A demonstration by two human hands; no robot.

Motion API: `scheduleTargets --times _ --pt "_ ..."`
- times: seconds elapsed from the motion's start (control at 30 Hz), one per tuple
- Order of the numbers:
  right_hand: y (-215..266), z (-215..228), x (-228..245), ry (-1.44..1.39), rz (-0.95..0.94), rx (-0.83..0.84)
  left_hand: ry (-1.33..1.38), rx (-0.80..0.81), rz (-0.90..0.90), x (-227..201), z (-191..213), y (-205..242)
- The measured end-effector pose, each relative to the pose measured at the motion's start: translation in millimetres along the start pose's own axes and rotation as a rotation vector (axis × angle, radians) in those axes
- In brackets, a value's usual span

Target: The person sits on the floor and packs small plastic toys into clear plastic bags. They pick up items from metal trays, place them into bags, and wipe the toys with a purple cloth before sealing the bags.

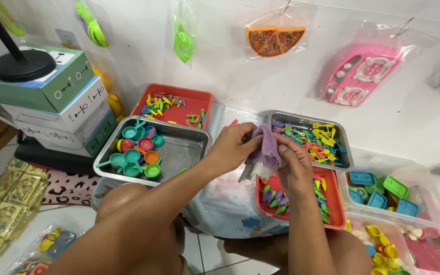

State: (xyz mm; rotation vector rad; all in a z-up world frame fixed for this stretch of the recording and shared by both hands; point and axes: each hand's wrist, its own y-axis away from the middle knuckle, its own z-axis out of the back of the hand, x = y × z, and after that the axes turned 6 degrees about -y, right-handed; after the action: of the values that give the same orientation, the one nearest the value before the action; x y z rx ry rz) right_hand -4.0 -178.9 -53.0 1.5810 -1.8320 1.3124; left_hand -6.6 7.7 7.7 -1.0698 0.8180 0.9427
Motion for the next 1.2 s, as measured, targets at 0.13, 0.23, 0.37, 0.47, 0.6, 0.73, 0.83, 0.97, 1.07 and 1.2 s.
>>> scheduleTargets --times 0.13,0.23,0.37,0.47,0.6,0.73,0.83,0.97,1.07,1.2 --pt "-3.2 11.6 -4.1 0.028 -0.009 0.013 0.158 0.013 -0.014 -0.1 -5.2 2.5" --pt "-2.4 -1.8 5.4 -0.025 0.014 -0.001 0.204 -0.003 -0.035 3.1 -10.2 2.3" --pt "-5.1 12.8 -4.8 0.014 0.025 -0.045 0.205 -0.03 -0.014 -4.6 -7.2 4.4" --pt "-2.3 14.3 -3.5 0.032 0.029 -0.122 0.237 -0.045 0.017 4.2 -11.7 0.0" --pt "-6.4 22.2 -6.1 -0.058 0.074 -0.234 0.373 -0.123 0.107 -16.2 -0.3 6.0" --pt "-3.9 3.5 1.2 -0.061 0.125 -0.301 0.487 -0.122 0.185 -25.6 -7.0 12.2" --pt "-1.7 -2.6 -6.8 -0.076 0.132 -0.293 0.533 -0.073 0.163 -7.1 -18.9 10.9" --pt "1.4 -10.5 -9.9 0.086 0.142 -0.297 0.41 -0.04 0.066 9.6 -22.7 6.2" --pt "5.5 -25.0 -4.3 0.114 0.119 -0.267 0.297 -0.078 0.052 7.5 -18.5 6.4" --pt "6.0 -24.9 -8.4 0.082 0.109 -0.263 0.003 -0.07 -0.051 0.8 -14.5 6.0"
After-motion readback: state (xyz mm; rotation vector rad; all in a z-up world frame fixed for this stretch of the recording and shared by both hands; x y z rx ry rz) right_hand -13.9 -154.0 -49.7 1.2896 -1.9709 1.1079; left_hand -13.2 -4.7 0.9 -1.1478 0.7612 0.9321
